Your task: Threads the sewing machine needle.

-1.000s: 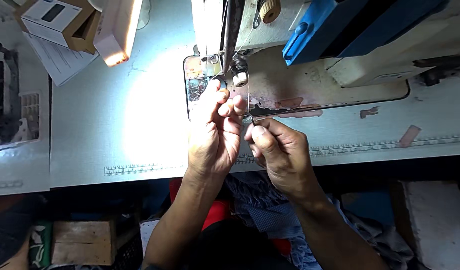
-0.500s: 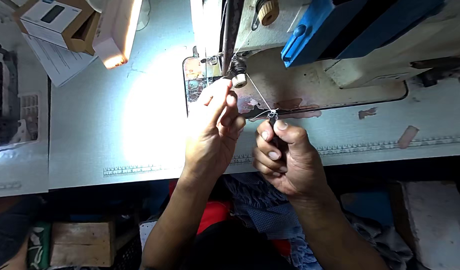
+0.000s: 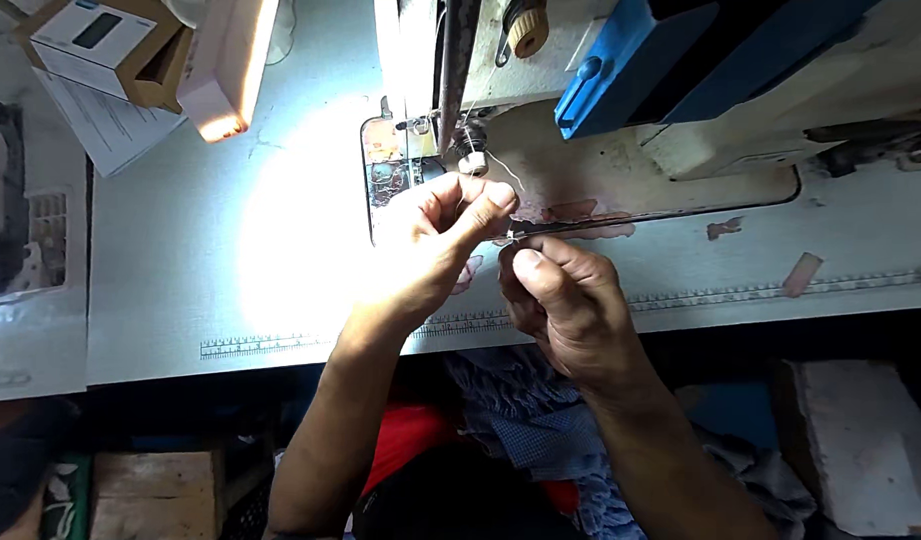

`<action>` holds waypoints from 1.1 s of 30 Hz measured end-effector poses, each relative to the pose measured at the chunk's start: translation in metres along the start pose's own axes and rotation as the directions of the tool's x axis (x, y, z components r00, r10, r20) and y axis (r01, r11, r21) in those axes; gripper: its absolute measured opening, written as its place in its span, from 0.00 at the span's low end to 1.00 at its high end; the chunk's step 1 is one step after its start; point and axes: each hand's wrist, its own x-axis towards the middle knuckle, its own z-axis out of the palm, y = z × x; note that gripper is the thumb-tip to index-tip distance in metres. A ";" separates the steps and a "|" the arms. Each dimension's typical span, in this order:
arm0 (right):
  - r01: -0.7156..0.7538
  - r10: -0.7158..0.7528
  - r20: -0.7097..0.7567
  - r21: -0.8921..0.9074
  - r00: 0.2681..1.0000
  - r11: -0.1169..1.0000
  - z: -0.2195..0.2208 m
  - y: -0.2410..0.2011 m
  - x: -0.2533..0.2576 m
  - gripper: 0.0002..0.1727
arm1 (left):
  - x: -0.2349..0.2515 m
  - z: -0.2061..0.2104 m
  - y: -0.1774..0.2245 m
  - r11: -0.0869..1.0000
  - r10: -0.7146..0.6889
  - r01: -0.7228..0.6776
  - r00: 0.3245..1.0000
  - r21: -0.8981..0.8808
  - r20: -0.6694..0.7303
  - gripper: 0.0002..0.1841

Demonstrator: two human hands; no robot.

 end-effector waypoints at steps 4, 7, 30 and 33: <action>0.035 -0.036 -0.012 -0.079 0.999 0.996 -0.001 0.001 0.001 0.13 | -0.005 0.004 0.009 0.996 -0.019 0.014 0.998 0.090 0.064 0.08; 0.068 -0.074 -0.025 -0.185 0.997 0.980 -0.003 -0.002 0.000 0.10 | -0.006 0.005 0.013 0.987 -0.083 0.067 0.991 0.148 0.104 0.14; -0.201 0.168 0.123 0.341 0.978 0.918 -0.013 -0.011 0.004 0.17 | -0.002 -0.011 0.011 0.978 0.064 -0.091 0.987 0.190 0.144 0.02; -0.173 0.148 0.102 0.320 0.984 0.932 -0.011 -0.010 0.003 0.14 | -0.003 -0.009 0.006 0.979 0.103 -0.121 0.988 0.165 0.111 0.02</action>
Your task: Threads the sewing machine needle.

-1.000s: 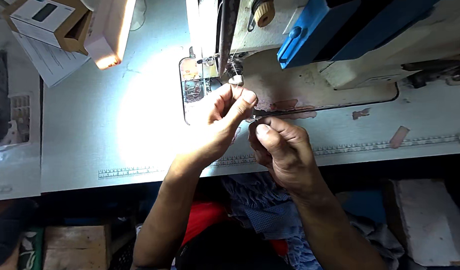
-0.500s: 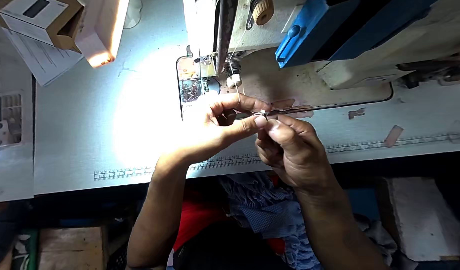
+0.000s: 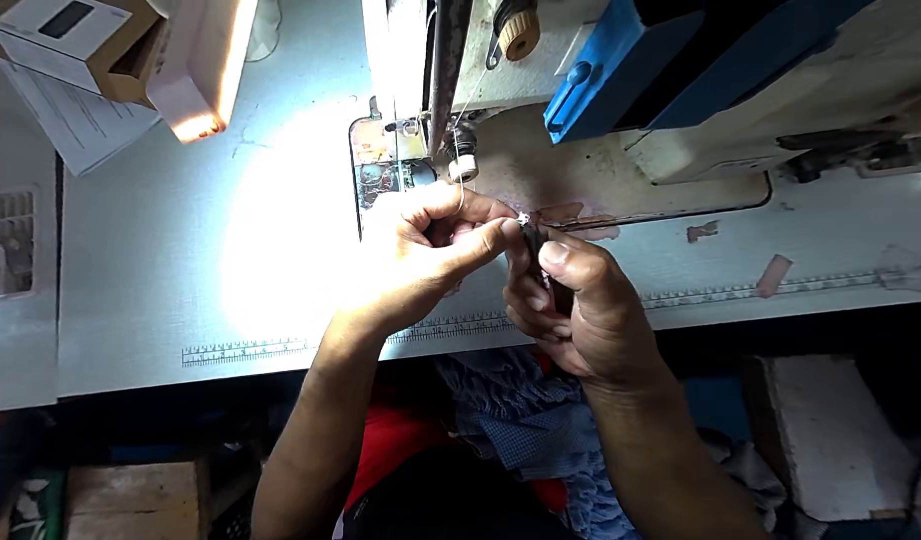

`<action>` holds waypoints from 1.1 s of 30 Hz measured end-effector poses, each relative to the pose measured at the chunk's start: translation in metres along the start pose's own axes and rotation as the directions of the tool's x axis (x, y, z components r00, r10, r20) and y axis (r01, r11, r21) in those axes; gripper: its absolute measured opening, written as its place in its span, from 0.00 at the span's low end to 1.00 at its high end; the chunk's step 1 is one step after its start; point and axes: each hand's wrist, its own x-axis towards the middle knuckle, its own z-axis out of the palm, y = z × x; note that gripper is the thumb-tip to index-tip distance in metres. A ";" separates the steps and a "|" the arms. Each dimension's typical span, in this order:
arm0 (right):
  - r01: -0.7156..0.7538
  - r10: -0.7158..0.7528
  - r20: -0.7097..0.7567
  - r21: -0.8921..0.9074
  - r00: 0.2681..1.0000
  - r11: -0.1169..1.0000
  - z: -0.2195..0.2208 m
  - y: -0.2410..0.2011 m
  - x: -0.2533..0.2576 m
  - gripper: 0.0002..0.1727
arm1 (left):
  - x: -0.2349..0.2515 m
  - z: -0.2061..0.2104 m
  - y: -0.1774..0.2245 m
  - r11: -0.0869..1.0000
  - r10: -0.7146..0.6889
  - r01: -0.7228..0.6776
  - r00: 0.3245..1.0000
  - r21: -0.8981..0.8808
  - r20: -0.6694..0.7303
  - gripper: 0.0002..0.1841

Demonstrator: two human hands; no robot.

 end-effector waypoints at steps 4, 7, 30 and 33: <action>0.085 -0.095 -0.060 -0.147 0.994 0.986 0.002 0.001 0.000 0.13 | -0.001 0.002 -0.002 0.999 0.034 -0.034 0.999 0.000 -0.022 0.01; 0.155 -0.200 -0.101 -0.340 0.975 0.927 0.001 0.003 0.000 0.11 | -0.001 0.001 -0.001 0.999 0.036 -0.036 0.999 0.006 -0.023 0.02; 0.268 -0.463 -0.085 -0.718 0.882 0.642 -0.001 0.004 0.003 0.11 | -0.002 0.000 -0.003 0.985 0.096 -0.096 0.995 0.146 0.008 0.02; 0.270 -0.429 -0.168 -0.564 0.887 0.781 -0.002 0.007 0.004 0.12 | -0.002 -0.002 -0.003 0.984 0.093 -0.092 0.996 0.152 0.005 0.02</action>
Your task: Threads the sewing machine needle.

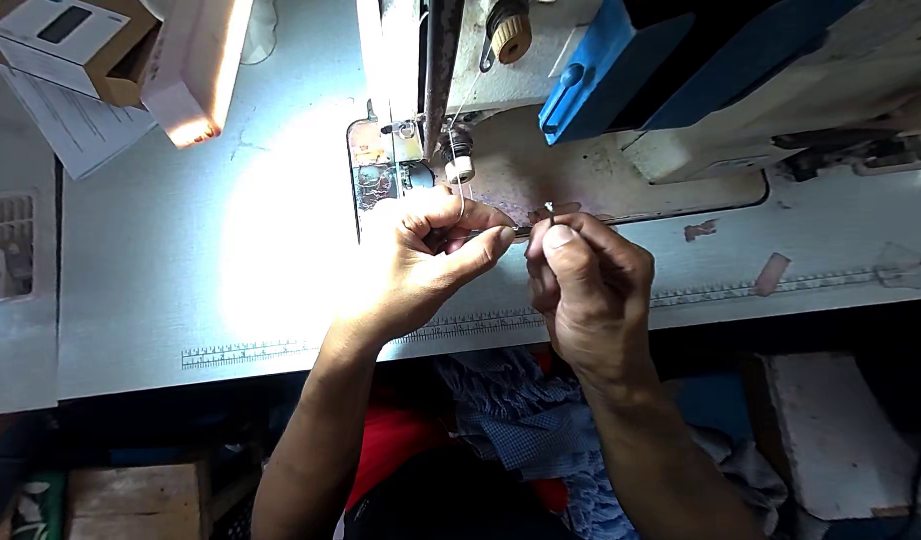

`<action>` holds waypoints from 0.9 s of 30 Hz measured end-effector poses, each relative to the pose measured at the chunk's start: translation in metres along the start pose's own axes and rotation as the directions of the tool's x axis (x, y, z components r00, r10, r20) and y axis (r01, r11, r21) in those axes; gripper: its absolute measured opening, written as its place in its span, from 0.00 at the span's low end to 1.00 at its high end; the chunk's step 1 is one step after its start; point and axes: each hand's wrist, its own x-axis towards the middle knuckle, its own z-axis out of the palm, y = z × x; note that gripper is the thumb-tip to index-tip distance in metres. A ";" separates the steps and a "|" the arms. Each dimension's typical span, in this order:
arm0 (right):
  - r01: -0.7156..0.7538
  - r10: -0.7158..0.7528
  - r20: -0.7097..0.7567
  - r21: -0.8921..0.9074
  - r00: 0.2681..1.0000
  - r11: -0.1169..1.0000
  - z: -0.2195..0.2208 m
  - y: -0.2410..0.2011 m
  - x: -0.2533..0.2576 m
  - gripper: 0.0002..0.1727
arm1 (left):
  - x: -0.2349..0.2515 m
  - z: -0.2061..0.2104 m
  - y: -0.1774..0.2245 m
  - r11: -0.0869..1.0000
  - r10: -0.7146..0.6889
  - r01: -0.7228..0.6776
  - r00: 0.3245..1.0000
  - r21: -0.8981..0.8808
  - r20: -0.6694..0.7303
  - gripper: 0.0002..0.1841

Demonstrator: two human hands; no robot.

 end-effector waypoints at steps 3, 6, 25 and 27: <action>-0.087 0.085 0.023 0.164 0.996 0.983 0.000 -0.003 0.000 0.12 | 0.000 0.000 0.002 0.998 -0.030 0.030 1.000 -0.047 -0.008 0.03; -0.130 0.107 0.104 0.248 0.989 0.960 0.000 -0.007 0.003 0.12 | -0.002 0.001 0.004 0.991 -0.077 0.077 0.997 -0.107 0.009 0.03; 0.105 -0.095 0.058 -0.761 0.994 0.640 -0.003 0.036 0.009 0.18 | -0.026 -0.012 0.008 0.973 -0.046 0.057 0.998 -0.223 0.054 0.04; -0.055 0.087 0.086 -0.318 0.992 0.946 0.011 0.016 0.015 0.17 | -0.027 -0.012 0.007 0.970 -0.065 0.076 0.996 -0.231 0.058 0.03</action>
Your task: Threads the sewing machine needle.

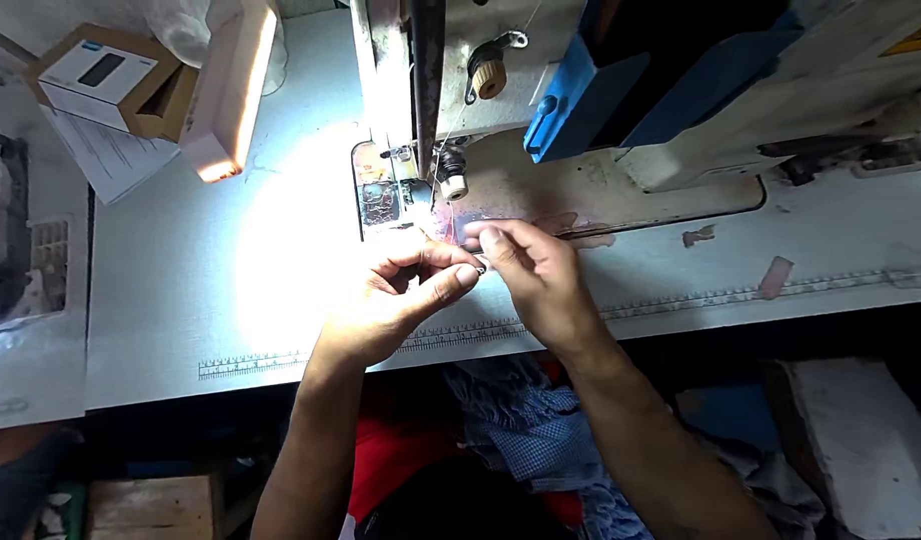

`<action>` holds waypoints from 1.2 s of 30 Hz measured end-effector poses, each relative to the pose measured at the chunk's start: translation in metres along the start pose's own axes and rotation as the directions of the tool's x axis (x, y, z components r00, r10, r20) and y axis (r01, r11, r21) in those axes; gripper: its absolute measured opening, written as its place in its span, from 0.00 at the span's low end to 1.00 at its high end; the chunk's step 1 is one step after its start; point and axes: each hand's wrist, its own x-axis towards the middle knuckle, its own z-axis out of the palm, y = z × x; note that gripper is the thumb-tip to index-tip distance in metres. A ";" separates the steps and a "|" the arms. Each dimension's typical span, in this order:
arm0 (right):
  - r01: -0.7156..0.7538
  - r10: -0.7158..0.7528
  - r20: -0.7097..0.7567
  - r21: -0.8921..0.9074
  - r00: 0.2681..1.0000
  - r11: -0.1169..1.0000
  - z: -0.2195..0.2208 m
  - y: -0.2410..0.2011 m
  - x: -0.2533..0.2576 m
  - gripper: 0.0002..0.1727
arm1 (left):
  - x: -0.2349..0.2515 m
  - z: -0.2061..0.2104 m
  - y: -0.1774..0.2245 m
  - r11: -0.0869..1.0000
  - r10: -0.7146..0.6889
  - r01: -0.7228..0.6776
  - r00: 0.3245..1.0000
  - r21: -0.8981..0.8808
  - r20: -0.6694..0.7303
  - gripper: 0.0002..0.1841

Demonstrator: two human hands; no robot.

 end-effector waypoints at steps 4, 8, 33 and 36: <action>-0.409 0.180 0.383 0.684 0.906 0.605 0.012 -0.025 0.017 0.25 | -0.001 0.000 0.001 0.999 0.014 -0.013 1.000 0.053 -0.022 0.03; -0.407 0.216 0.347 0.736 0.913 0.540 0.017 -0.021 0.020 0.11 | -0.004 -0.001 0.003 0.989 0.003 0.004 0.999 0.145 -0.047 0.03; -0.144 0.299 -0.087 0.729 0.950 0.670 0.024 -0.020 0.027 0.10 | -0.008 0.023 0.004 0.759 0.120 0.021 0.978 0.650 -0.173 0.14; -0.169 0.329 -0.077 0.736 0.941 0.656 0.023 -0.021 0.031 0.09 | -0.007 0.024 0.001 0.774 0.118 0.014 0.979 0.633 -0.166 0.14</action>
